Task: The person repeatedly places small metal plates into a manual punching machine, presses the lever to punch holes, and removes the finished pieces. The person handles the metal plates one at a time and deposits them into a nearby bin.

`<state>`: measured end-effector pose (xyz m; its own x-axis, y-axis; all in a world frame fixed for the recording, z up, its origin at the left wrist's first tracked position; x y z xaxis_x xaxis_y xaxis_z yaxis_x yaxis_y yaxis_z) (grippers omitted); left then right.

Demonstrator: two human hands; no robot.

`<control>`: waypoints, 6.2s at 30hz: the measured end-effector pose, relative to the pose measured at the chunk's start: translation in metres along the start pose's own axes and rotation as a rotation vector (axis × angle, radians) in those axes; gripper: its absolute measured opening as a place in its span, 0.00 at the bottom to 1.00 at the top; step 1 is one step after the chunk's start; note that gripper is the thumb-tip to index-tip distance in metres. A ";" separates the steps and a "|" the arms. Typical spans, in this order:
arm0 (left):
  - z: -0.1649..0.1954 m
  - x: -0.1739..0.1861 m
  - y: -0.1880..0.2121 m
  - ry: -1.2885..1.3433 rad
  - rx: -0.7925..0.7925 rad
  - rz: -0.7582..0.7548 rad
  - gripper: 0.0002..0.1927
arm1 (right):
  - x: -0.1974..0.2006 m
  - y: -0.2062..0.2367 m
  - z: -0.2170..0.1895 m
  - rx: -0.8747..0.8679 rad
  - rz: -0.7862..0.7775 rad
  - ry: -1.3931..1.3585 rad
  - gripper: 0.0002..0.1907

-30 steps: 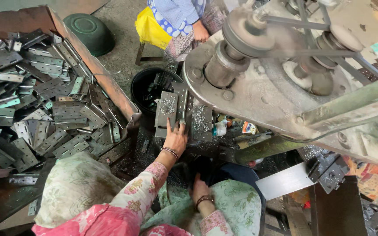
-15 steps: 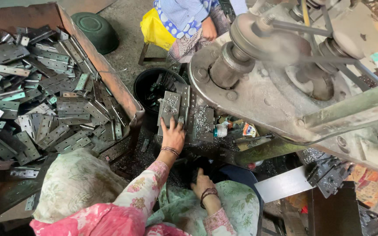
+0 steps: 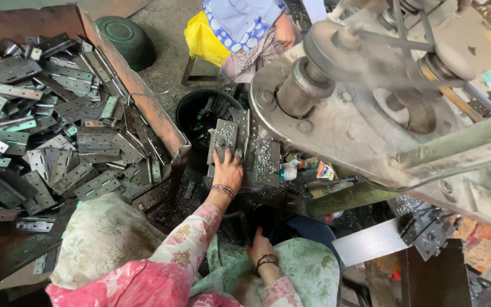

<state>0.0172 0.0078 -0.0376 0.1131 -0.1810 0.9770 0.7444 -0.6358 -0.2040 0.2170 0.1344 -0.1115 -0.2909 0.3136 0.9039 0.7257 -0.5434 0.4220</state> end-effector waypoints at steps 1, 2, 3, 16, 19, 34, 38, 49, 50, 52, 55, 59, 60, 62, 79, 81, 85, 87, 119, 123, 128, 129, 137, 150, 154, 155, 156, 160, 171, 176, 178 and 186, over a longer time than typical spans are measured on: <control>-0.002 0.000 -0.004 0.007 -0.002 -0.024 0.18 | 0.001 -0.002 0.001 0.000 -0.032 0.027 0.35; -0.002 -0.001 -0.007 0.019 -0.005 -0.053 0.18 | 0.002 -0.003 0.001 0.018 -0.047 0.022 0.34; -0.005 -0.001 -0.010 0.006 0.008 -0.051 0.18 | 0.002 -0.003 0.001 0.035 -0.061 0.015 0.33; -0.013 0.001 -0.025 -0.028 0.023 -0.054 0.17 | -0.010 0.004 -0.001 -0.052 -0.002 -0.058 0.40; -0.014 0.003 -0.034 -0.010 0.028 -0.057 0.18 | -0.007 -0.001 0.002 -0.051 -0.086 0.042 0.46; -0.022 0.025 -0.053 -0.020 0.031 -0.054 0.18 | -0.019 0.008 -0.005 -0.038 0.017 -0.060 0.41; -0.022 0.027 -0.051 -0.011 0.033 -0.071 0.19 | -0.013 0.004 -0.003 -0.029 0.003 -0.045 0.40; 0.010 0.009 0.054 0.033 -0.178 -0.029 0.25 | 0.028 -0.011 -0.007 0.004 -0.103 0.093 0.33; 0.014 0.004 0.067 0.033 -0.209 -0.041 0.24 | 0.029 -0.009 -0.008 0.003 -0.103 0.087 0.32; 0.018 0.003 0.087 -0.079 -0.282 0.093 0.21 | 0.031 -0.006 -0.010 0.003 -0.095 0.078 0.31; 0.017 -0.001 0.093 -0.093 -0.341 0.170 0.17 | 0.032 -0.002 -0.011 0.015 -0.078 0.060 0.31; 0.012 -0.002 0.083 -0.091 -0.352 0.204 0.15 | 0.032 -0.001 -0.011 0.037 -0.089 0.055 0.33; 0.012 0.000 0.081 -0.089 -0.348 0.236 0.16 | 0.032 -0.002 -0.011 0.047 -0.087 0.054 0.33; 0.014 0.003 0.079 -0.080 -0.339 0.299 0.16 | 0.031 -0.003 -0.010 0.048 -0.093 0.053 0.34; -0.013 0.023 0.058 1.101 0.467 0.510 0.11 | 0.112 -0.062 -0.020 0.314 0.299 -0.916 0.27; -0.014 0.013 0.045 1.467 0.486 0.500 0.13 | 0.121 -0.071 -0.024 0.297 0.163 -1.267 0.24; -0.025 0.031 0.031 1.000 0.292 0.432 0.19 | 0.137 -0.068 -0.037 0.357 0.425 -1.089 0.18; -0.027 0.046 0.030 0.473 0.207 0.412 0.22 | 0.140 -0.057 -0.052 0.412 0.710 -0.564 0.17; 0.013 0.003 0.026 0.004 -0.027 0.030 0.19 | -0.018 -0.002 0.007 0.081 -0.012 0.015 0.51; 0.005 0.008 0.007 0.031 -0.015 -0.022 0.19 | -0.013 -0.005 0.005 0.115 -0.033 0.044 0.45; -0.002 0.009 0.005 0.091 -0.006 0.021 0.20 | -0.019 0.001 0.007 -0.015 0.015 0.003 0.44; -0.002 0.009 0.005 0.068 0.003 0.022 0.20 | -0.019 0.002 0.005 0.003 0.059 -0.014 0.43; 0.001 0.011 0.002 0.007 0.008 -0.061 0.21 | -0.014 -0.001 0.008 0.061 0.017 -0.014 0.48; -0.005 0.015 -0.004 -0.018 -0.013 -0.051 0.20 | -0.017 0.009 0.002 0.015 0.046 -0.056 0.43; 0.004 0.016 0.017 0.022 -0.021 0.030 0.21 | -0.008 0.008 0.001 0.026 0.034 -0.037 0.45; 0.002 0.017 0.016 0.025 -0.013 0.046 0.21 | -0.005 0.006 0.002 0.016 0.015 -0.024 0.45; 0.000 0.017 0.014 0.012 -0.006 0.014 0.21 | -0.003 0.005 0.004 0.000 -0.013 -0.008 0.46; -0.005 0.016 -0.004 -0.026 -0.001 -0.073 0.21 | 0.006 0.004 0.001 0.104 -0.010 -0.019 0.47; -0.009 0.009 -0.016 -0.008 -0.002 -0.051 0.21 | -0.015 0.011 -0.004 -0.002 0.033 -0.017 0.46; -0.012 0.036 0.016 0.112 -0.049 0.087 0.20 | 0.000 0.006 0.003 -0.021 -0.015 0.045 0.48; -0.030 0.049 0.044 0.153 -0.012 0.172 0.20 | 0.023 0.010 -0.004 0.089 0.040 0.064 0.50; -0.169 0.081 0.147 0.044 0.404 0.474 0.28 | 0.193 0.137 -0.086 0.628 0.206 -0.570 0.29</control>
<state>0.0240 -0.2272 0.0015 0.4710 -0.4104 0.7809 0.8111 -0.1466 -0.5663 0.2065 0.0540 0.1269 0.1190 0.6894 0.7146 0.9877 -0.1557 -0.0143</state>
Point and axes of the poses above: each hand's wrist, its own y-axis away from the middle knuckle, its own x-axis out of the back of the hand, z = x × y, the point moved 4 cm from there along -y, towards the middle knuckle, and after that the axes turned 12 degrees about -x, right-handed, at the moved point
